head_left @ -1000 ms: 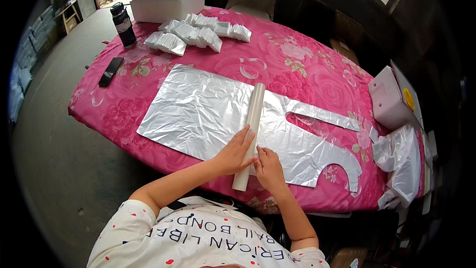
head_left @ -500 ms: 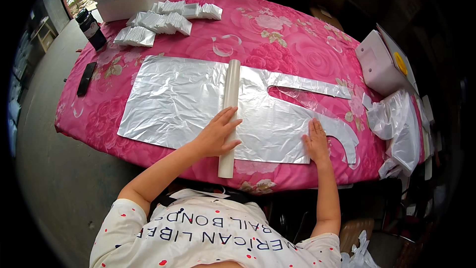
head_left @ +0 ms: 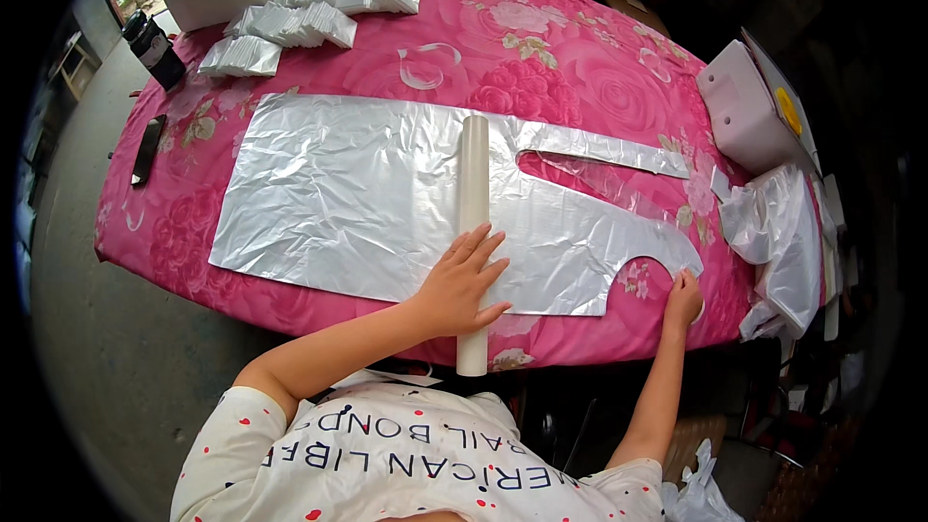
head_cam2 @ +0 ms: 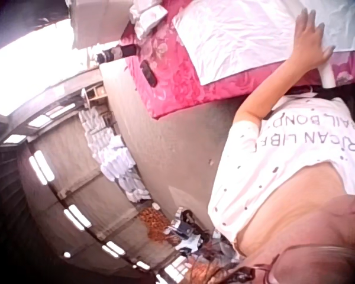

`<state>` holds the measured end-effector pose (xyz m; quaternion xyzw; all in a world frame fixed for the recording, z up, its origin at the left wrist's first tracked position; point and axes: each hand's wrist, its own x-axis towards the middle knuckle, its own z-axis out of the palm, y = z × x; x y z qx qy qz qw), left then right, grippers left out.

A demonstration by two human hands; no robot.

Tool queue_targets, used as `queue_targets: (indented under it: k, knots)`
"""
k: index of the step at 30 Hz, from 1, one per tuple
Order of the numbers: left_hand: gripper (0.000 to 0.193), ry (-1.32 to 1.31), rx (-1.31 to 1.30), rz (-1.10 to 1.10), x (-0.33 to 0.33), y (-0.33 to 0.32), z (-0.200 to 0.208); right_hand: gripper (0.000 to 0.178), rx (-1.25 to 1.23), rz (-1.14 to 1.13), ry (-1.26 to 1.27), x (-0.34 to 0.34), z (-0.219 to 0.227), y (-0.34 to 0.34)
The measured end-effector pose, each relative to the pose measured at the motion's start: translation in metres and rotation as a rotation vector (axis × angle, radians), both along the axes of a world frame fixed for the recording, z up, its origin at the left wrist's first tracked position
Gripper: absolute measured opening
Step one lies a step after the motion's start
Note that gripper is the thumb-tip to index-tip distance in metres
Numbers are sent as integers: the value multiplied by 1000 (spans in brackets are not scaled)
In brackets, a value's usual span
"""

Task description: The person unrolls a roll of clear plastic wrap on a pink floral tablecloth, places small white rectangular items onto the film, folds the film around them to create sealed packets, and stacks the finished packets on the table.

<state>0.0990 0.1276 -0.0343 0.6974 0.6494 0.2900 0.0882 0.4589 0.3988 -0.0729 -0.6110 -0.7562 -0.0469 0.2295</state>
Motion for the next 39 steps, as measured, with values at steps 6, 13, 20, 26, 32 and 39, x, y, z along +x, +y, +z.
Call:
queue_targets:
  k: [6,13,20,26,32,39]
  knots:
    - [55,-75,25,-86,8,9,3,9,150,215,158,-48,46,-38]
    - [52,-1352,-351,35,10,20,37,9,-615,787,701,-202,96,-181]
    - [19,-1236,-687,117,-130,-31,29,27,-541,1120,454,-220,102,-226]
    - [18,-524,-436,637,-251,-132,20,52,-744,607,10,-192,95,-232]
    - [29,51,89,366,-152,-64,49,53,-974,482,22,-195,81,-248]
    - [54,-119,8,42,-39,10,-22,46,-1077,455,152,-189,73,-245]
